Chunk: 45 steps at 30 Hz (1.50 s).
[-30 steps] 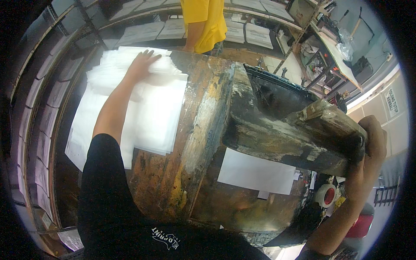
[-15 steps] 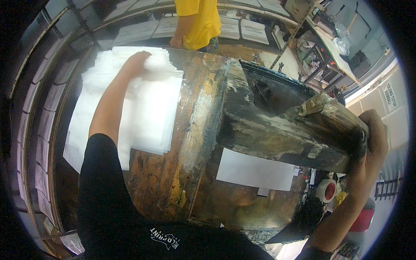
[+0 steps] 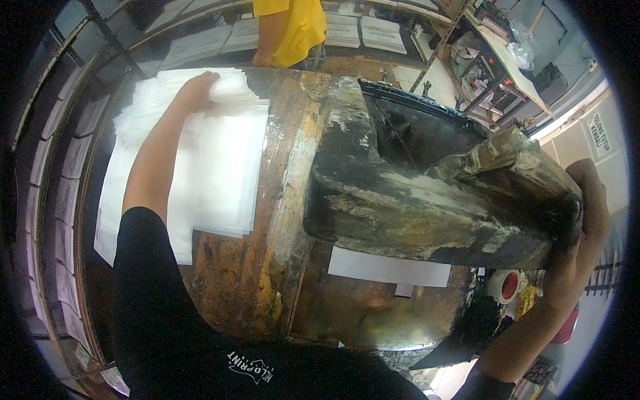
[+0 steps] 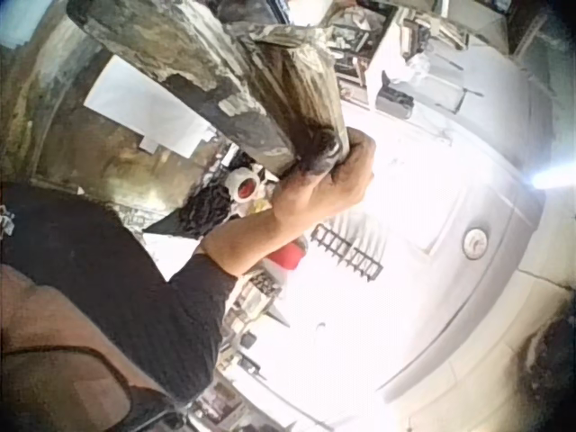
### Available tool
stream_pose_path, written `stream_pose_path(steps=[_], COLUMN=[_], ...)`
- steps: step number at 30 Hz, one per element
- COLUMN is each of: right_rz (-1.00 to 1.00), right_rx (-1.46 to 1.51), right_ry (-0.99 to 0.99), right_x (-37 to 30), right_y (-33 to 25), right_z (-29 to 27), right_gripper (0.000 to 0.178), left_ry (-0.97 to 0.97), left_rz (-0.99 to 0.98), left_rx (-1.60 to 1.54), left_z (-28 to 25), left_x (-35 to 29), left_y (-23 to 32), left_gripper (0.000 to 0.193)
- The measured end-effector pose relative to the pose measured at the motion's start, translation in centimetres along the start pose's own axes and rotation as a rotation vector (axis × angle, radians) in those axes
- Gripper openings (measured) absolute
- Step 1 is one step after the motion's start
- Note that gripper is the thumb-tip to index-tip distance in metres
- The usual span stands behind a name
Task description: The person places paper sheets onto a printing surface, lowers a screen frame over them, and applies ink using a squeegee to create a print before lifting the frame and setting the finished paper aside.
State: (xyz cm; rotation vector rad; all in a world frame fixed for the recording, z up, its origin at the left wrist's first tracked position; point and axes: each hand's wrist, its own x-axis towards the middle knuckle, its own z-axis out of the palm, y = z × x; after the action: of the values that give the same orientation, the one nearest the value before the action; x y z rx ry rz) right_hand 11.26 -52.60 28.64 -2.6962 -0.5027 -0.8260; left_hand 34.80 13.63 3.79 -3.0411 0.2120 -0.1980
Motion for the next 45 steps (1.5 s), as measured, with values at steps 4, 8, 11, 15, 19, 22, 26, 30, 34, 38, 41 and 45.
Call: stream_pose_path(steps=[4, 8, 11, 15, 19, 22, 26, 30, 34, 38, 41, 45], right_rz=[-0.059, -0.082, -0.062, -0.044, -0.053, -0.037, -0.042, -0.047, -0.088, -0.051, -0.079, -0.033], right_rx=[-0.037, -0.045, -0.026, -0.117, -0.096, -0.087, -0.096, -0.090, -0.022, -0.025, -0.011, -0.112], right_ry=[-0.031, -0.001, 0.010, 0.027, 0.037, 0.030, -0.010, 0.023, 0.015, -0.061, 0.004, -0.004], right_x=[-0.2, -0.2, -0.3, -0.3, -0.3, -0.5, -0.7, -0.5, 0.1, 0.0, -0.5, -0.8], right_y=[0.1, 0.1, -0.2, -1.1, -2.7, -3.6, -3.6, -2.1, -0.3, 0.5, 0.1, -1.2], right_z=[-0.1, 0.0, 0.3, 0.6, 0.5, 0.2, 0.1, 0.2, -0.1, -0.3, 0.1, 0.2], right_gripper=[0.084, 0.082, 0.079, 0.071, 0.067, 0.065, 0.059, 0.059, 0.074, 0.080, 0.075, 0.062], left_ry=[0.189, 0.289, 0.412, 0.445, 0.215, 0.290, 0.087, -0.036, -0.206, -0.157, 0.022, 0.287], left_rz=[0.105, 0.165, 0.182, 0.221, 0.196, 0.122, 0.062, 0.019, 0.072, -0.001, 0.032, 0.139], left_rx=[0.097, 0.201, 0.180, 0.124, 0.142, 0.137, 0.186, 0.106, 0.117, 0.125, 0.198, 0.242], left_z=[0.9, 0.3, -1.8, -4.8, -5.7, -4.2, -1.8, -1.5, -2.8, -2.6, -1.1, -0.2], left_x=[-1.9, -3.8, -5.2, -6.5, -6.4, -5.3, -3.1, -0.4, 1.2, 0.0, -1.9, -3.7], left_y=[0.7, 1.4, 1.4, 1.6, 2.6, 3.1, 2.7, 1.7, 1.8, 3.0, 3.6, 3.5], left_gripper=[0.054, 0.042, 0.040, 0.042, 0.043, 0.042, 0.048, 0.072, 0.096, 0.075, 0.058, 0.041])
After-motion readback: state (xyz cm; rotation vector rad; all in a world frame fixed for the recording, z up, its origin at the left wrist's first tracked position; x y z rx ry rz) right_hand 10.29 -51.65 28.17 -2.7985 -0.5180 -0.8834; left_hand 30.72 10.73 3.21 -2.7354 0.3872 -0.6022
